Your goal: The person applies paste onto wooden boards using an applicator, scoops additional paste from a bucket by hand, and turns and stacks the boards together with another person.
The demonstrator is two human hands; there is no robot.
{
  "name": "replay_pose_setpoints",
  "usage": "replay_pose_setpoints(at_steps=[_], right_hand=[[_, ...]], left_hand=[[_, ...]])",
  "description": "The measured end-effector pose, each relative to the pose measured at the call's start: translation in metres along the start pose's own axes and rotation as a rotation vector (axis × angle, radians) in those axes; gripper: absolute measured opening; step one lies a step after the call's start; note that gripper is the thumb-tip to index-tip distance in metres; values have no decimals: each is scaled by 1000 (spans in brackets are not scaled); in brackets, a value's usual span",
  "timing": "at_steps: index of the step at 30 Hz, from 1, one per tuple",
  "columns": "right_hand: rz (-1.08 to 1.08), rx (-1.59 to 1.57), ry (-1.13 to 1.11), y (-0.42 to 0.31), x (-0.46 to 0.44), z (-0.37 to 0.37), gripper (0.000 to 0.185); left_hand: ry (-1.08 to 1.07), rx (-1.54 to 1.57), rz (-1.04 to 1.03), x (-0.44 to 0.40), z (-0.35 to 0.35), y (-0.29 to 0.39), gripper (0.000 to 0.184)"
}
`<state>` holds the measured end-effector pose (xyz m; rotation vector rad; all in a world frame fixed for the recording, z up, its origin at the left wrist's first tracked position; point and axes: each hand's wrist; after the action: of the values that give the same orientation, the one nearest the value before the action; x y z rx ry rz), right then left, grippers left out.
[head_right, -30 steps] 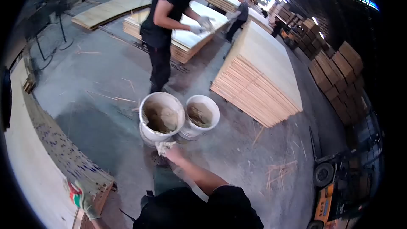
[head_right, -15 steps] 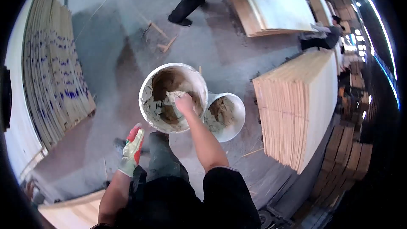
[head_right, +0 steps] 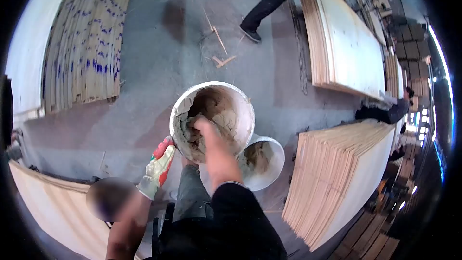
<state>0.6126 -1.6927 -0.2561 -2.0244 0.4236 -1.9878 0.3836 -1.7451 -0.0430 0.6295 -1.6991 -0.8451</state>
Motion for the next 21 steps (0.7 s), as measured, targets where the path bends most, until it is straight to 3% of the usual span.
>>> replay_pose_setpoints(at_steps=[2, 3, 4, 6, 7, 9, 10, 11, 13, 14, 15, 17, 21], right_hand=[[-90, -446, -29, -10, 39, 27, 23], [-116, -303, -55, -37, 90, 31, 22], [20, -387, -105, -18, 84, 49, 26], [679, 408, -308, -18, 121, 73, 26], [341, -291, -314, -25, 137, 68, 27], [362, -320, -418, -49, 189, 40, 30], [370, -384, -334, -50, 209, 16, 34], [583, -144, -476, -56, 241, -21, 41], [680, -179, -577, -63, 303, -109, 46], [722, -186, -586, -46, 322, -149, 47], [785, -177, -758, -31, 334, -182, 48], [701, -240, -753, 0, 373, -280, 45], [601, -102, -994, 69, 403, -487, 37]], left_hand=[[30, -83, -117, 16, 11, -6, 40], [54, -189, -198, 32, 20, -13, 37], [101, 125, -170, 47, 32, -52, 33], [284, 49, -205, 110, 72, -104, 32], [440, -46, -200, 142, 91, -130, 31], [639, 115, -183, 226, 131, -186, 31], [728, 246, -151, 281, 155, -219, 31], [878, 292, -174, 337, 169, -233, 31], [1051, -126, -38, 411, 190, -261, 33], [1182, -113, -95, 450, 189, -310, 35], [1266, 64, -94, 485, 184, -329, 33], [1268, 437, -87, 547, 182, -366, 33], [1350, 668, -192, 582, 228, -432, 32]])
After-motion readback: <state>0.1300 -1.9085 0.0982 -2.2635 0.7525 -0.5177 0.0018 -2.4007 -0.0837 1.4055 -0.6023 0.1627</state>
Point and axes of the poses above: each hand's wrist, its own x-axis away from the middle knuckle, its own z-axis out of the back of the hand, y = z × x, and after that the axes turned 6 degrees about -x, right-handed
